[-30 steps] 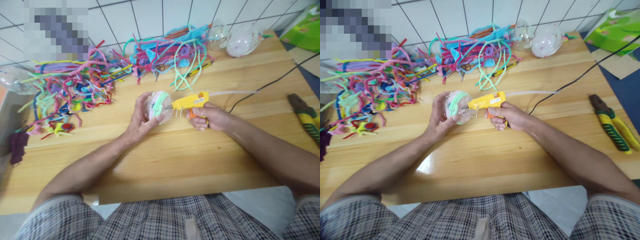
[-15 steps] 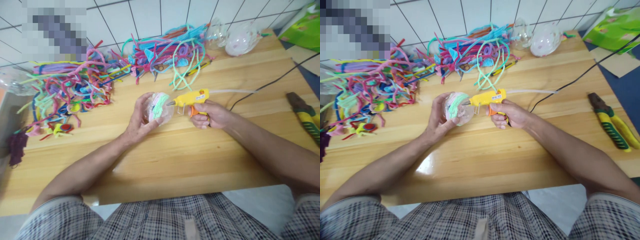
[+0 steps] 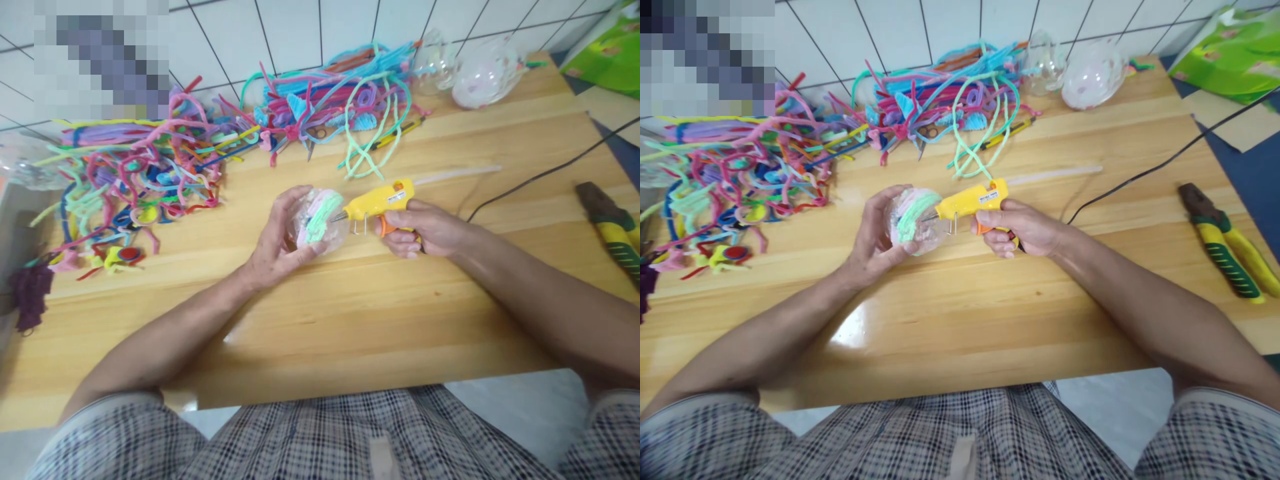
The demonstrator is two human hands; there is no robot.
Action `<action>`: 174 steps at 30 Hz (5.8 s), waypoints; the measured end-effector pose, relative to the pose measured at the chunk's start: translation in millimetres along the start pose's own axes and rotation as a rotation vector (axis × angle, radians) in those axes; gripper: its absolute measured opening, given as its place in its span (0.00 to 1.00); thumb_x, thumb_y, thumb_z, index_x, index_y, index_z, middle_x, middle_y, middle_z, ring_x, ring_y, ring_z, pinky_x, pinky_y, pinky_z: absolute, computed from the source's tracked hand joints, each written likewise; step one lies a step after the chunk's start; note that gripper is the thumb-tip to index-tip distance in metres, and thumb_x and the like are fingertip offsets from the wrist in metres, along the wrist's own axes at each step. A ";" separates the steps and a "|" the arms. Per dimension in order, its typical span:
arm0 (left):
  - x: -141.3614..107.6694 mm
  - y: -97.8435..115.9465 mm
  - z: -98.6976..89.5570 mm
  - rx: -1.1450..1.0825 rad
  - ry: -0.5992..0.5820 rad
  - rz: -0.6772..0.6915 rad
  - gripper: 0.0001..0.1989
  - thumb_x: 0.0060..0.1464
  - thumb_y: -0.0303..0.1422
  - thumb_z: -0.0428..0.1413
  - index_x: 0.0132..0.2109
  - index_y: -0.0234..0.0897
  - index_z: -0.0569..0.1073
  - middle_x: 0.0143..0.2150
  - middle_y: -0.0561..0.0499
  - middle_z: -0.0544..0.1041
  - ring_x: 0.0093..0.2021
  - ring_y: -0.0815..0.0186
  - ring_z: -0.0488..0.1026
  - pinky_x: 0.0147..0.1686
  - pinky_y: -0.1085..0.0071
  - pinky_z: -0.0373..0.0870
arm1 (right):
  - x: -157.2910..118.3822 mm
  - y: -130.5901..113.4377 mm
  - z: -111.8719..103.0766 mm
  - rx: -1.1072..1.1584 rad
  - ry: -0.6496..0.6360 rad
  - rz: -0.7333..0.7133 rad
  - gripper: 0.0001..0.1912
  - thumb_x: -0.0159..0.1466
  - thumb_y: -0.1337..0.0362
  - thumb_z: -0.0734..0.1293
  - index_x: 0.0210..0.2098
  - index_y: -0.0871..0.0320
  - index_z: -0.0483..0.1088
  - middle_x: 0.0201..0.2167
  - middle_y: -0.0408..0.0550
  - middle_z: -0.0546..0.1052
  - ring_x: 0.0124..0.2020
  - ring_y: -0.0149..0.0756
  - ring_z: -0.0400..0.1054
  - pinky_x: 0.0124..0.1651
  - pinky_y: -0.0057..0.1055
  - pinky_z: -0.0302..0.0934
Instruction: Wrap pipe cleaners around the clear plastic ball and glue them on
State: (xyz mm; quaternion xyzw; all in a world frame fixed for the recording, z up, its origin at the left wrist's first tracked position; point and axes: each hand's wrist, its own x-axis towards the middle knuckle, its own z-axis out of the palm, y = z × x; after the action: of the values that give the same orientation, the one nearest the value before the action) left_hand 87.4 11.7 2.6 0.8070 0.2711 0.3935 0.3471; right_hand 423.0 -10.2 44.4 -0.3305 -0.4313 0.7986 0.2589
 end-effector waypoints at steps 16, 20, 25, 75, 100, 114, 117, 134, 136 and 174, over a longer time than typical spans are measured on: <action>-0.2 -2.3 -1.0 -0.020 0.000 0.002 0.46 0.67 0.56 0.68 0.81 0.53 0.56 0.78 0.40 0.66 0.77 0.43 0.70 0.77 0.43 0.72 | -1.4 0.1 -7.7 -0.015 -0.087 0.019 0.23 0.71 0.44 0.78 0.42 0.58 0.76 0.20 0.29 0.59 0.17 0.23 0.51 0.19 0.24 0.52; -1.6 -2.4 -2.0 -0.004 -0.008 0.005 0.46 0.67 0.55 0.69 0.81 0.53 0.56 0.79 0.39 0.65 0.79 0.41 0.68 0.79 0.39 0.69 | -1.7 -0.1 -4.3 -0.045 -0.044 0.014 0.25 0.69 0.42 0.80 0.40 0.58 0.76 0.20 0.29 0.60 0.17 0.23 0.52 0.19 0.25 0.52; -1.7 -1.5 -1.9 -0.003 -0.008 0.005 0.46 0.67 0.55 0.68 0.81 0.53 0.56 0.79 0.38 0.64 0.80 0.41 0.67 0.80 0.38 0.68 | -1.2 2.0 -3.4 -0.049 -0.039 -0.008 0.23 0.71 0.44 0.78 0.41 0.58 0.76 0.20 0.29 0.60 0.16 0.23 0.52 0.19 0.25 0.52; -1.6 -4.4 2.2 0.015 0.017 0.003 0.46 0.68 0.58 0.66 0.81 0.56 0.53 0.79 0.41 0.64 0.76 0.42 0.70 0.76 0.39 0.73 | -5.5 3.7 -4.6 -0.011 0.039 -0.011 0.24 0.66 0.42 0.81 0.40 0.56 0.77 0.19 0.30 0.59 0.17 0.24 0.50 0.19 0.25 0.54; -1.2 -4.9 3.5 0.016 0.045 0.001 0.46 0.67 0.59 0.67 0.81 0.56 0.55 0.77 0.41 0.67 0.75 0.45 0.72 0.75 0.40 0.77 | -5.1 3.2 -2.2 0.000 0.042 -0.030 0.25 0.67 0.41 0.81 0.40 0.56 0.76 0.18 0.29 0.58 0.16 0.24 0.49 0.19 0.26 0.52; -1.5 -5.7 3.3 0.034 0.030 0.001 0.47 0.67 0.58 0.67 0.81 0.57 0.54 0.78 0.41 0.65 0.77 0.42 0.69 0.77 0.38 0.73 | -5.7 4.6 1.1 -0.021 0.037 -0.039 0.24 0.69 0.42 0.80 0.41 0.56 0.75 0.19 0.29 0.59 0.16 0.24 0.50 0.19 0.26 0.53; -1.7 -5.5 2.4 0.019 0.022 -0.012 0.47 0.67 0.57 0.68 0.81 0.56 0.54 0.78 0.40 0.65 0.77 0.43 0.70 0.76 0.39 0.74 | -5.5 3.8 0.5 0.002 0.051 -0.041 0.24 0.67 0.42 0.81 0.40 0.56 0.76 0.18 0.29 0.59 0.16 0.24 0.50 0.19 0.26 0.53; -2.2 -6.7 4.5 0.031 0.039 0.009 0.47 0.68 0.57 0.68 0.81 0.55 0.54 0.78 0.41 0.65 0.77 0.43 0.69 0.76 0.42 0.73 | -4.9 4.4 3.6 -0.020 0.070 -0.062 0.22 0.70 0.45 0.79 0.41 0.57 0.76 0.19 0.29 0.59 0.17 0.23 0.51 0.20 0.25 0.54; -2.0 -7.0 4.5 0.033 0.029 0.017 0.47 0.68 0.57 0.68 0.81 0.56 0.53 0.78 0.41 0.64 0.77 0.42 0.69 0.76 0.41 0.73 | -4.6 4.6 4.9 -0.028 0.080 -0.050 0.23 0.69 0.44 0.80 0.40 0.58 0.76 0.18 0.29 0.59 0.17 0.23 0.51 0.19 0.25 0.53; -0.9 -2.5 2.9 0.048 0.013 0.009 0.46 0.69 0.56 0.67 0.82 0.55 0.53 0.79 0.40 0.63 0.77 0.43 0.70 0.76 0.43 0.74 | -4.3 2.3 10.8 -0.039 0.131 -0.061 0.25 0.66 0.43 0.82 0.40 0.59 0.76 0.18 0.30 0.60 0.17 0.23 0.52 0.20 0.26 0.54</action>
State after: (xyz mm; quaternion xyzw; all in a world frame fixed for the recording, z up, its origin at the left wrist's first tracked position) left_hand 88.9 11.6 -1.0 0.8135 0.2793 0.3938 0.3241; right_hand 417.4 -19.9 48.2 -0.3738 -0.4386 0.7584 0.3044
